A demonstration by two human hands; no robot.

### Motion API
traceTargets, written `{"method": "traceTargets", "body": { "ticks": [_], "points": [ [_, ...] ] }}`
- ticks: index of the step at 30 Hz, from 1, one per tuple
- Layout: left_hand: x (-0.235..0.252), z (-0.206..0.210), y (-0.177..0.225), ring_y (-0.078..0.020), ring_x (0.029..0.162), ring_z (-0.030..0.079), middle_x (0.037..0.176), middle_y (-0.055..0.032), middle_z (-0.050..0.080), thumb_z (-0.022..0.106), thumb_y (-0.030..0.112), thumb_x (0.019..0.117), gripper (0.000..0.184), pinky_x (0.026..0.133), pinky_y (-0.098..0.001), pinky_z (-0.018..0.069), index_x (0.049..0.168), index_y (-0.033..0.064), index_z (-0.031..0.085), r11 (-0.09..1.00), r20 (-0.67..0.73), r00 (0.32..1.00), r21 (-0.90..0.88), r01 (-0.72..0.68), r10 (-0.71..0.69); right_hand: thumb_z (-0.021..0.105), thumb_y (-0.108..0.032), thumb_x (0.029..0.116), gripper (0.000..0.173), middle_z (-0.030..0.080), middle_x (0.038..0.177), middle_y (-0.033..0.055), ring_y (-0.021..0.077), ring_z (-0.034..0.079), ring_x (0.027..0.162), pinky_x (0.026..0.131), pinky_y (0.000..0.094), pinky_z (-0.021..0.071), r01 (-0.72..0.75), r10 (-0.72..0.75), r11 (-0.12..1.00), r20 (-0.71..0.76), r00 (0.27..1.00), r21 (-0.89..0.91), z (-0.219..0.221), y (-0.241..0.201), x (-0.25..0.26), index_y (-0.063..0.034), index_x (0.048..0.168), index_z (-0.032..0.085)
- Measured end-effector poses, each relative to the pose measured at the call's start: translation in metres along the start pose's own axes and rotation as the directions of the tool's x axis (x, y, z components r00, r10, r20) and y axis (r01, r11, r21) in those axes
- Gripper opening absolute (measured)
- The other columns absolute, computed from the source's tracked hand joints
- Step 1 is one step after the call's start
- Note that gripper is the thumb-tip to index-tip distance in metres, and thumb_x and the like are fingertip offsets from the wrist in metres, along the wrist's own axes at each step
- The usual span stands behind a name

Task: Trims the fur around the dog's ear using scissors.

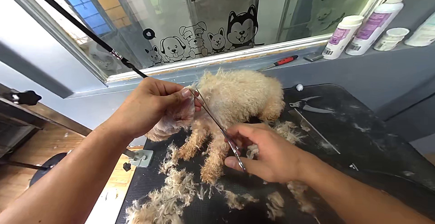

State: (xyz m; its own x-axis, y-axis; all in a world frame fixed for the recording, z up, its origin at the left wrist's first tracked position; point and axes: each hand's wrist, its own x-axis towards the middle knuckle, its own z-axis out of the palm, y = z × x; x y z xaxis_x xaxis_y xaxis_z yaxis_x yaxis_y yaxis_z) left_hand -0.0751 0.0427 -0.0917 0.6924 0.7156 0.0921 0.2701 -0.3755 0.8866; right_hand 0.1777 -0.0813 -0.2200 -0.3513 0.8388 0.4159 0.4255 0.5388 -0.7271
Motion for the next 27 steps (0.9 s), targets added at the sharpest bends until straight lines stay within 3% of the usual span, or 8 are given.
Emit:
{"method": "traceTargets", "body": {
  "ticks": [13, 18, 22, 27],
  "points": [
    [0.001, -0.004, -0.001, -0.0133, 0.074, 0.071, 0.081, -0.0078, 0.074, 0.058, 0.013, 0.1016, 0.022, 0.069, -0.0280, 0.0607, 0.092, 0.0054, 0.077, 0.993, 0.088, 0.995, 0.104, -0.056, 0.047, 0.071, -0.042, 0.0927, 0.028, 0.063, 0.078, -0.0135, -0.0052, 0.059, 0.066, 0.057, 0.0134, 0.0531, 0.057, -0.050, 0.995, 0.086, 0.995, -0.079, -0.029, 0.001, 0.004, -0.0185, 0.108, 0.069],
    [0.003, -0.006, -0.001, -0.0143, 0.077, 0.074, 0.087, -0.0094, 0.077, 0.058, 0.014, 0.1033, 0.024, 0.071, -0.0266, 0.0612, 0.093, 0.0049, 0.077, 0.992, 0.147, 0.988, 0.108, -0.067, 0.051, 0.072, -0.039, 0.0920, 0.024, 0.062, 0.075, -0.0138, -0.0051, 0.058, 0.063, 0.054, 0.0129, 0.0516, 0.071, -0.064, 0.994, 0.094, 0.994, -0.080, -0.035, 0.002, 0.004, -0.0188, 0.104, 0.069],
    [0.004, -0.007, -0.001, -0.0137, 0.073, 0.072, 0.084, -0.0091, 0.076, 0.060, 0.015, 0.1025, 0.022, 0.067, -0.0257, 0.0605, 0.093, 0.0057, 0.077, 0.993, 0.154, 0.988, 0.110, -0.049, 0.031, 0.072, -0.036, 0.0920, 0.021, 0.060, 0.073, -0.0134, -0.0047, 0.057, 0.061, 0.051, 0.0126, 0.0499, 0.078, -0.070, 0.994, 0.110, 0.991, -0.072, -0.037, 0.004, 0.004, -0.0178, 0.102, 0.069],
    [0.006, -0.009, 0.000, -0.0190, 0.084, 0.076, 0.093, -0.0126, 0.078, 0.057, 0.012, 0.1041, 0.023, 0.077, -0.0302, 0.0636, 0.099, 0.0028, 0.078, 0.997, 0.183, 0.983, 0.072, -0.036, 0.023, 0.074, -0.034, 0.0902, 0.020, 0.060, 0.071, -0.0126, -0.0040, 0.057, 0.059, 0.050, 0.0129, 0.0496, 0.076, -0.071, 0.996, 0.105, 0.992, -0.043, -0.039, 0.007, 0.005, -0.0167, 0.100, 0.069]
  ]
}}
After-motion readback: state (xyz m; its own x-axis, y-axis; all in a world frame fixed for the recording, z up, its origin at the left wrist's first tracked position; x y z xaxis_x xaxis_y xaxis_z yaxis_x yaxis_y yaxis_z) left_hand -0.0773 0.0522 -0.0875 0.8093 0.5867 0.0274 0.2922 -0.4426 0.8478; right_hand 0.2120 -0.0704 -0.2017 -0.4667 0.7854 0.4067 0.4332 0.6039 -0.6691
